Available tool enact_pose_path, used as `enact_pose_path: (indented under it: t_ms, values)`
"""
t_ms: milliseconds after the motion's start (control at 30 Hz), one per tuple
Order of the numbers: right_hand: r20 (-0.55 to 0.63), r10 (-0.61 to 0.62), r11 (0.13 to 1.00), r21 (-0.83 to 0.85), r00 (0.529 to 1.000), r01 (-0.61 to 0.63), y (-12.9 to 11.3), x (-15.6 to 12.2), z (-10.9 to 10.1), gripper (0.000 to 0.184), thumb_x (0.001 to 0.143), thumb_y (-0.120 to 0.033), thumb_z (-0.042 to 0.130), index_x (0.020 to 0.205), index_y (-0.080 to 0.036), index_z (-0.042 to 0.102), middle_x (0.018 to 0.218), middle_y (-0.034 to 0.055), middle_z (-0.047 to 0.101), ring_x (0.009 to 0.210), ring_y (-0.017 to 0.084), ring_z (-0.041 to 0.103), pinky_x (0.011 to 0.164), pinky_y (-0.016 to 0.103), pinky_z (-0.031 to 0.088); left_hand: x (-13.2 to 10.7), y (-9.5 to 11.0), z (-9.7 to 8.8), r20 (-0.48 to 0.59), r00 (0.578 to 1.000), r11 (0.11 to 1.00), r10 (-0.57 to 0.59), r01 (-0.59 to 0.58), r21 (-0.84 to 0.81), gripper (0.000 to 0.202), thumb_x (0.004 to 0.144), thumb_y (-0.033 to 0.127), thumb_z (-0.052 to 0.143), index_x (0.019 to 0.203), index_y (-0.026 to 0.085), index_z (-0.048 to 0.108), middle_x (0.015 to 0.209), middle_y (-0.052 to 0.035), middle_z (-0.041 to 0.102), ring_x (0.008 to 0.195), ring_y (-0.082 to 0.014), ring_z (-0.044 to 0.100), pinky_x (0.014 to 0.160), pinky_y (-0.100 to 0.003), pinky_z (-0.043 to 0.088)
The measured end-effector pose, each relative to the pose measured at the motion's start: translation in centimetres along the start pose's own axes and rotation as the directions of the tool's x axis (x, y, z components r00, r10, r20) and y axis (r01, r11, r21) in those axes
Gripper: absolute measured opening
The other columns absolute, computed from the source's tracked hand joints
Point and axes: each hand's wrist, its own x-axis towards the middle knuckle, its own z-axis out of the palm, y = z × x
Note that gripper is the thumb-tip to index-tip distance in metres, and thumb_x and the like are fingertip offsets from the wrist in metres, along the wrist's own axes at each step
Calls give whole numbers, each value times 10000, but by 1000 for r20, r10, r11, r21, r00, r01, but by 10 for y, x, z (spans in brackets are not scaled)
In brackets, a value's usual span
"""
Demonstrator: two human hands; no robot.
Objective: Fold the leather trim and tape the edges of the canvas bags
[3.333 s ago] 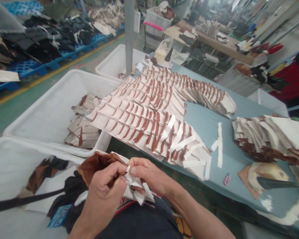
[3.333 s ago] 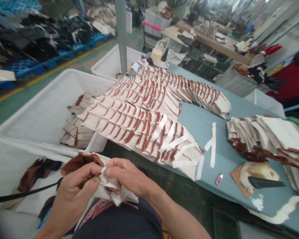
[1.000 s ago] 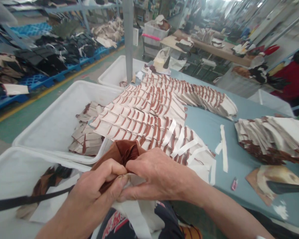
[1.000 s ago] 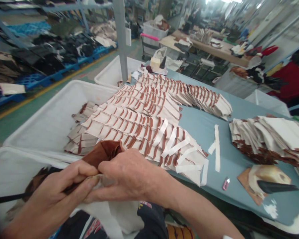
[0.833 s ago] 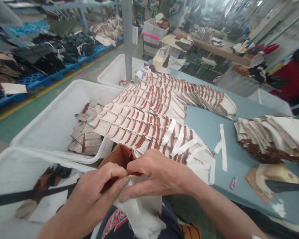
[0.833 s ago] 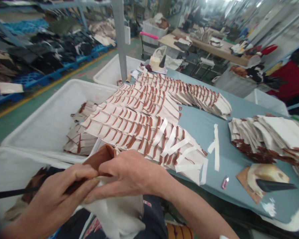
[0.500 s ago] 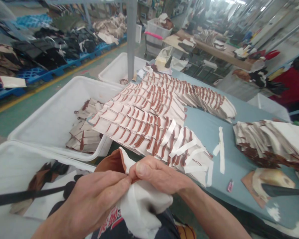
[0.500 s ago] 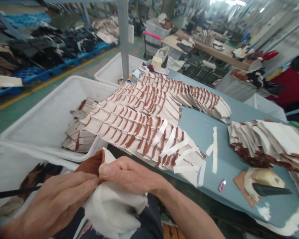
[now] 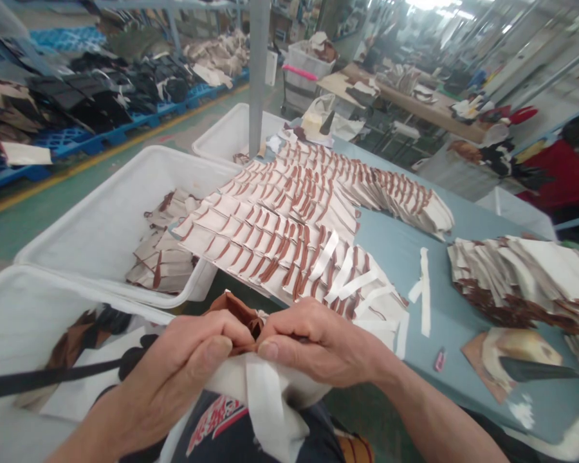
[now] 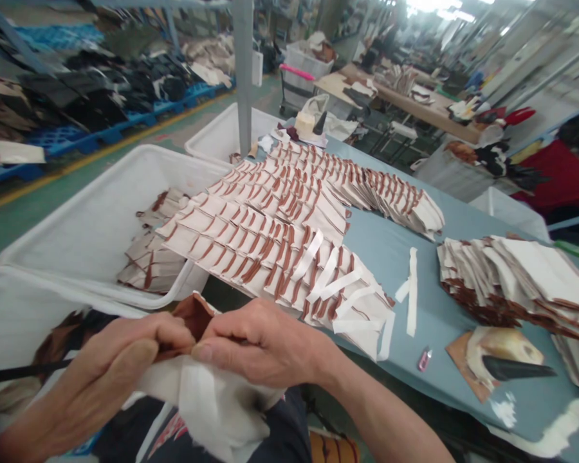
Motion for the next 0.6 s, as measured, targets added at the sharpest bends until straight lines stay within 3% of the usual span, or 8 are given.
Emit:
enact_pose_path:
  t_ms: [100, 233, 367, 467, 533, 600]
  values:
    - [-29, -72, 989, -131, 997, 67, 1, -3, 2, 302, 1075, -328, 575, 824, -173, 635, 657, -68, 471, 566, 72, 411, 570, 203, 331, 4, 1, 1, 12, 1000, 998, -16, 15, 63, 476, 1131, 347, 391, 728, 222, 611, 648, 52, 601, 589, -125, 560, 602, -228, 436]
    - [-88, -165, 975, -166, 982, 149, 4, -3, 11, 258, 1018, -267, 600, 781, -174, 634, 655, -52, 538, 572, 73, 474, 578, 199, 364, 6, -1, 2, 62, 997, 997, 35, -39, 61, 516, 1145, 397, 428, 671, 210, 511, 611, 75, 481, 551, -99, 461, 551, -225, 354]
    - [-191, -246, 969, -44, 950, 242, 4, 0, 28, 217, 901, -208, 637, 689, -185, 594, 587, -63, 492, 502, 65, 411, 501, 196, 327, 11, -4, 10, 88, 992, 991, 90, -80, -109, 670, 1101, 666, 463, 616, 205, 425, 565, 79, 398, 520, -100, 381, 536, -250, 319]
    - [-221, -220, 954, 155, 950, 256, 5, 5, 38, 255, 867, -253, 701, 660, -203, 562, 544, -66, 462, 446, 67, 361, 429, 207, 273, 12, -5, 23, 48, 996, 970, 80, -67, -235, 736, 1010, 833, 438, 604, 221, 389, 566, 60, 409, 528, -126, 404, 547, -282, 345]
    - [-197, -162, 943, 259, 967, 210, 4, 7, 38, 345, 895, -338, 743, 656, -214, 527, 533, -74, 431, 434, 66, 323, 412, 213, 260, 11, -6, 33, 3, 999, 969, 51, -49, -242, 735, 1014, 846, 388, 609, 234, 357, 578, 49, 404, 538, -139, 400, 547, -298, 346]
    - [-163, -113, 960, 235, 980, 150, 1, 7, 32, 438, 935, -468, 754, 671, -218, 511, 549, -77, 421, 460, 72, 326, 438, 215, 296, 10, -8, 39, -37, 999, 970, 28, -36, -240, 716, 1039, 817, 357, 614, 242, 320, 582, 48, 372, 547, -144, 367, 548, -309, 329]
